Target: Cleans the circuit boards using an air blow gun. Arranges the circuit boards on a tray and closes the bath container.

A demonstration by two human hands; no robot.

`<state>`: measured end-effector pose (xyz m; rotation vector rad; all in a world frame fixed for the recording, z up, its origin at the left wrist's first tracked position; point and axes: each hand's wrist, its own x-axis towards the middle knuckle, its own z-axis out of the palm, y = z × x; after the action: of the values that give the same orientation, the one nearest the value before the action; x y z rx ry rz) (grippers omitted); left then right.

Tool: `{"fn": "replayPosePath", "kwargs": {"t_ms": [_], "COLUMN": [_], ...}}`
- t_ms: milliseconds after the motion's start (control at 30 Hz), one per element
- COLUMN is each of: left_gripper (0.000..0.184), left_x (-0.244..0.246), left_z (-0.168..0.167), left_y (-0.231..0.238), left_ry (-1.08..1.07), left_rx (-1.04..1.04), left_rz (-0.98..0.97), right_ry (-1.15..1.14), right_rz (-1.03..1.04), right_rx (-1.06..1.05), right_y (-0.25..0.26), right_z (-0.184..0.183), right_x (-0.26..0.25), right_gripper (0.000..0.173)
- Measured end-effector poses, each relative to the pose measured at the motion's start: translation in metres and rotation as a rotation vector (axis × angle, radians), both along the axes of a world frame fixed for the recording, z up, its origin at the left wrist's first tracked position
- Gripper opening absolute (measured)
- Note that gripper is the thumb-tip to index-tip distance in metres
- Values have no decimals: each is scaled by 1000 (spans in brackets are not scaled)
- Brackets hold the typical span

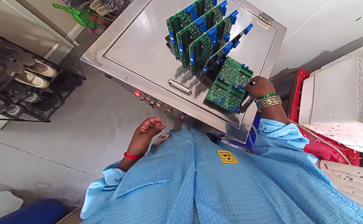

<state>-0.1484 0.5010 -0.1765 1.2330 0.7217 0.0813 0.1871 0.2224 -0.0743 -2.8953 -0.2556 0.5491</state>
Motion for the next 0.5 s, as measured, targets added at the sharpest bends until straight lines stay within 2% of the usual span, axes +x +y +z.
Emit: {"fn": "replayPosePath", "kwargs": {"t_ms": [133,233,300,367,500], "left_gripper": [30,32,31,31,30], "left_x": [1,2,4,6,7], "left_z": [0,0,0,1,2], "left_y": [1,1,0,0,-1], "left_ry": [10,6,4,6,18], "left_rx": [14,27,30,25,16], "left_rz": [-18,-34,-43,-43,-33], "right_ry": [20,57,83,93,187], "right_rz": [-138,-269,-366,-456,-601], "right_rx": [133,386,529,614,770], "right_y": [-6,-8,-10,-7,-9], "right_z": [-34,-47,-50,-46,-37], "right_x": [-9,-9,-6,-8,-8], "right_gripper": [72,71,63,48,29]}}
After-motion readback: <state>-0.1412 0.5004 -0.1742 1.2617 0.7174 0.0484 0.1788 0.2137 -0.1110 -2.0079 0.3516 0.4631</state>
